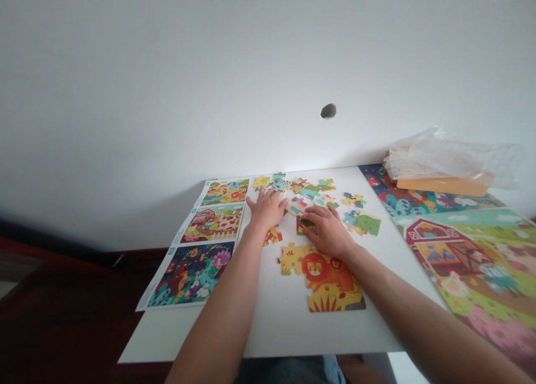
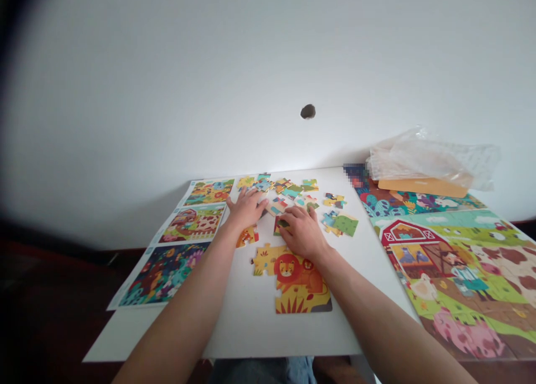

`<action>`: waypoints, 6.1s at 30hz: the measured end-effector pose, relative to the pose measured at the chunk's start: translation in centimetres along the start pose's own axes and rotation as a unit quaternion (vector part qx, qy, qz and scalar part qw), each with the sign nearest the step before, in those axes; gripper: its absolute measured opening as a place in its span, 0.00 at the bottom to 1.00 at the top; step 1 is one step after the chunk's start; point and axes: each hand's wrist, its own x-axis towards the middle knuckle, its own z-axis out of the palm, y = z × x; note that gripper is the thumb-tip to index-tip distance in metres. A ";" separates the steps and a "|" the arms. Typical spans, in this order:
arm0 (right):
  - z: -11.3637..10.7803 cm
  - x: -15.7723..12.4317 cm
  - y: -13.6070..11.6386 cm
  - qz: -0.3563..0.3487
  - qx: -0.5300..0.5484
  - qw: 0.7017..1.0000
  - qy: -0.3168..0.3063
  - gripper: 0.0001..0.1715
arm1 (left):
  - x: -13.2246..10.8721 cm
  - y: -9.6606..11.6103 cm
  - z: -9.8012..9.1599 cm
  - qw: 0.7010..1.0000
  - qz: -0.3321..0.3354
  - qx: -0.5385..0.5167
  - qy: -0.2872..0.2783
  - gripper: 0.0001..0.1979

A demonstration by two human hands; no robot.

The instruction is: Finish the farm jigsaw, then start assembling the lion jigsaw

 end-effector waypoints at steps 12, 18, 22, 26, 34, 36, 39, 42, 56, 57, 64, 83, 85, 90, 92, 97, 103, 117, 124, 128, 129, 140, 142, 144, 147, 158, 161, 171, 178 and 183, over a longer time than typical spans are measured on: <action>-0.8 0.1 -1.4 0.029 -0.031 0.998 -0.048 0.17 | -0.8 -0.7 -0.7 0.992 -0.114 0.026 0.052 0.18; -1.3 0.6 -1.9 0.017 -0.086 0.994 -0.058 0.15 | 0.2 -1.2 -0.1 0.990 -0.126 -0.011 0.070 0.25; -0.9 0.9 -0.8 0.013 -0.059 0.997 -0.046 0.15 | 0.5 -1.4 0.2 0.990 -0.114 -0.026 0.075 0.21; -0.5 1.1 -0.1 0.018 -0.034 0.999 -0.016 0.15 | 0.4 -1.3 0.1 0.992 -0.105 0.002 0.070 0.18; -0.1 1.4 0.0 0.078 -0.091 0.993 -0.016 0.23 | 0.0 -0.5 0.3 0.999 0.052 0.016 -0.005 0.21; -0.1 1.4 0.1 0.080 -0.096 0.992 -0.012 0.23 | -0.1 -0.4 0.2 0.998 0.049 0.022 -0.011 0.22; 0.0 1.4 0.3 0.088 -0.103 0.991 -0.017 0.30 | -0.4 0.1 0.1 0.996 0.082 0.028 -0.005 0.21; 0.2 1.4 0.4 0.080 -0.100 0.991 -0.046 0.35 | -0.6 0.9 0.1 0.989 0.142 0.018 -0.033 0.22; -1.0 1.5 -0.4 0.104 -0.113 0.988 -0.008 0.23 | -0.5 1.6 -0.4 0.988 0.138 0.017 -0.062 0.22; -1.0 1.5 -0.3 0.101 -0.105 0.989 -0.008 0.22 | -0.5 1.7 -0.5 0.988 0.138 0.018 -0.068 0.21; -1.1 1.4 -0.4 0.101 -0.109 0.989 -0.023 0.19 | -0.3 1.3 0.0 0.996 0.068 0.028 -0.052 0.25; -0.4 1.4 -0.1 0.058 -0.063 0.994 -0.062 0.33 | -0.3 1.8 0.4 0.985 0.164 -0.016 -0.048 0.19; -0.5 1.4 -0.2 0.051 -0.060 0.995 -0.058 0.31 | -0.3 1.6 0.6 0.990 0.136 -0.005 -0.036 0.21; -0.9 1.4 -0.4 0.034 -0.042 0.997 -0.051 0.24 | -0.4 1.2 0.7 0.992 0.125 0.004 -0.028 0.21; -1.1 1.4 -0.4 0.029 -0.032 0.998 -0.055 0.22 | -0.5 1.4 0.4 0.989 0.146 0.000 -0.035 0.20; -1.3 1.4 -0.4 0.030 -0.021 0.997 -0.060 0.22 | -0.5 2.0 -0.2 0.984 0.164 0.010 -0.065 0.21; -1.3 1.4 -0.5 0.029 -0.012 0.997 -0.064 0.20 | -0.5 1.6 0.3 0.992 0.112 0.024 -0.044 0.22; -0.4 1.1 -0.3 0.029 -0.007 0.997 -0.073 0.22 | -0.1 1.9 0.9 0.999 0.033 -0.010 0.000 0.17; -0.3 1.2 -0.3 0.040 -0.026 0.996 -0.071 0.24 | 0.2 1.8 1.4 0.999 0.027 -0.028 0.034 0.16; -0.1 1.2 -0.2 0.035 -0.026 0.997 -0.070 0.22 | 0.7 1.6 1.9 0.995 0.028 -0.069 0.062 0.09; -0.1 1.2 -0.2 0.033 -0.023 0.997 -0.068 0.22 | 0.8 1.5 2.0 0.994 0.025 -0.086 0.070 0.09; -0.3 1.7 0.6 0.179 0.262 0.934 0.164 0.32 | 0.2 2.1 -0.1 0.928 0.287 -0.160 0.178 0.08; -0.2 1.8 1.1 0.198 0.271 0.929 0.154 0.23 | 0.1 2.2 -0.2 0.922 0.312 -0.155 0.167 0.09; -0.1 1.8 1.3 0.204 0.253 0.934 0.148 0.17 | 0.2 2.0 -0.2 0.919 0.322 -0.163 0.158 0.07; -0.2 1.9 1.3 0.208 0.205 0.946 0.140 0.15 | 0.2 1.4 -0.2 0.919 0.322 -0.178 0.141 0.02; -0.1 1.9 1.5 0.223 0.160 0.951 0.145 0.12 | 0.2 0.2 -0.1 0.955 0.204 -0.171 0.131 0.14; 0.0 1.8 1.6 0.221 0.197 0.940 0.172 0.11 | 0.2 0.5 0.2 0.953 0.208 -0.201 0.090 0.13; -0.6 1.6 0.4 0.176 0.191 0.957 0.132 0.17 | 0.0 1.0 0.0 0.911 0.181 -0.367 0.053 0.04; 0.4 1.6 1.0 0.155 0.125 0.976 0.087 0.24 | 2.4 -2.5 -0.2 0.973 -0.050 -0.117 0.191 0.12; 0.5 1.8 1.0 0.143 0.095 0.983 0.067 0.23 | 7.7 -4.9 -0.8 0.999 -0.046 -0.002 0.026 0.30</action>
